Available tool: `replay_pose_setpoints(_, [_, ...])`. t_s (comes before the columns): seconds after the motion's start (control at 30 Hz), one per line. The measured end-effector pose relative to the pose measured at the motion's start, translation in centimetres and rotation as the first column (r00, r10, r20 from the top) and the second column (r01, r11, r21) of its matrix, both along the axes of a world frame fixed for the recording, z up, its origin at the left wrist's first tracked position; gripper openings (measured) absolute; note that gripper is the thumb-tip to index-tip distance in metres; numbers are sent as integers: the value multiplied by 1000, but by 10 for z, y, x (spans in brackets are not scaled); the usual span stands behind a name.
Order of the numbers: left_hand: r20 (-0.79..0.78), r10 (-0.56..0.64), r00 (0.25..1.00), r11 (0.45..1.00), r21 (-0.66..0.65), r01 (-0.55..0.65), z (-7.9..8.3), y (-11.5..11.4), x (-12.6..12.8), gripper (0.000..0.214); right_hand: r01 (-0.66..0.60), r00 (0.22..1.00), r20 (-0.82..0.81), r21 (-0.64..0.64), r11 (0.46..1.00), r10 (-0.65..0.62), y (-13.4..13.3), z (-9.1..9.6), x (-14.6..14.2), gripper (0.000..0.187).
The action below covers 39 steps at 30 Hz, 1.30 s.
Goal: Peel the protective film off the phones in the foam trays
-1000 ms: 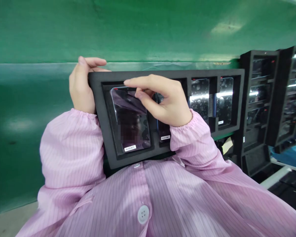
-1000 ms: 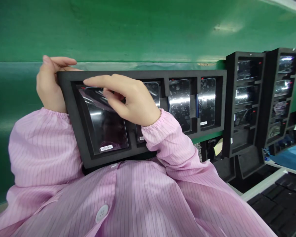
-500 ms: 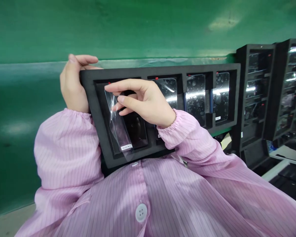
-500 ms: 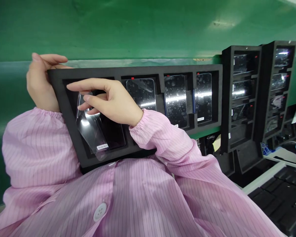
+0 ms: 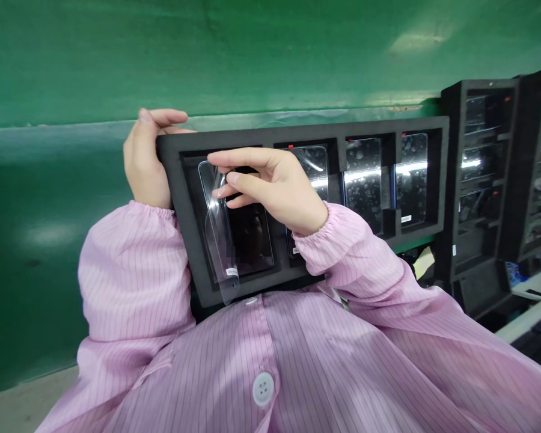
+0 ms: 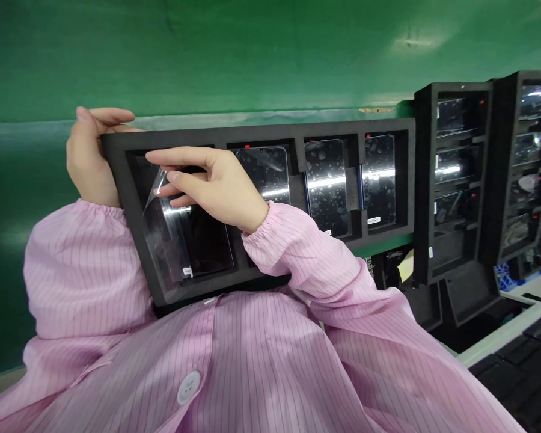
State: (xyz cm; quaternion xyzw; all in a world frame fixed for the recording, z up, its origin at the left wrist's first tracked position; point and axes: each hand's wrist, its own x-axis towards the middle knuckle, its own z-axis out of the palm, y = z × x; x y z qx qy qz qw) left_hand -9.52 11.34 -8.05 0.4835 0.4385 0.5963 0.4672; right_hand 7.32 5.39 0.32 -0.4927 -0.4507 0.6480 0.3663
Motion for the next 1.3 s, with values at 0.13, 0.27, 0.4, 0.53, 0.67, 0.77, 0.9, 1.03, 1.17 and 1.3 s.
replay_pose_setpoints(0.13, [-4, 9, 1000, 1000, -4, -9, 1, -1, 1, 47, -16, 999, 36, 14, 1000, 15, 0, 0, 1, 24])
replay_pose_setpoints(0.27, [-1, -2, 1000, 1000, -12, 2, 0, 0, 1, 45, -44, 990, 137, 127, 991, 27, -1, -1, 1, 23])
replay_pose_setpoints(0.4, [17, -27, 999, 999, -42, 27, 1, -1, 0, 43, -78, 957, 291, 276, 958, -7, -5, -1, 2, 30])
replay_pose_setpoints(0.53, [36, -18, 999, 999, -45, 19, 3, -1, 1, 41, -161, 881, 472, 379, 911, -40, -10, 3, 9, 51])
replay_pose_setpoints(0.67, [52, -11, 999, 998, -55, 14, 5, -2, 2, 38, -453, 777, 628, 514, 728, 41, -22, 11, 8, 33])
replay_pose_setpoints(0.77, [17, -9, 1000, 997, -74, 10, 8, -2, 3, 37, -625, 739, 669, 632, 458, 85, -37, 14, -4, 26])
replay_pose_setpoints(0.9, [-17, -16, 1000, 994, -106, 14, 13, -4, 1, 35, -563, 820, 572, 800, 208, 24, -54, 12, -21, 19])
replay_pose_setpoints(1.03, [22, -48, 999, 989, -142, 51, 18, -6, 1, 35, -503, 861, 507, 835, 225, 45, -61, 10, -25, 20])
replay_pose_setpoints(1.17, [43, -38, 998, 984, -172, 45, 20, -8, 2, 33, -432, 898, 437, 855, 287, 48, -62, 11, -26, 25])
replay_pose_setpoints(1.3, [47, -71, 996, 983, -164, 77, 19, -9, 1, 35, -403, 908, 417, 845, 351, 40, -61, 14, -27, 33])
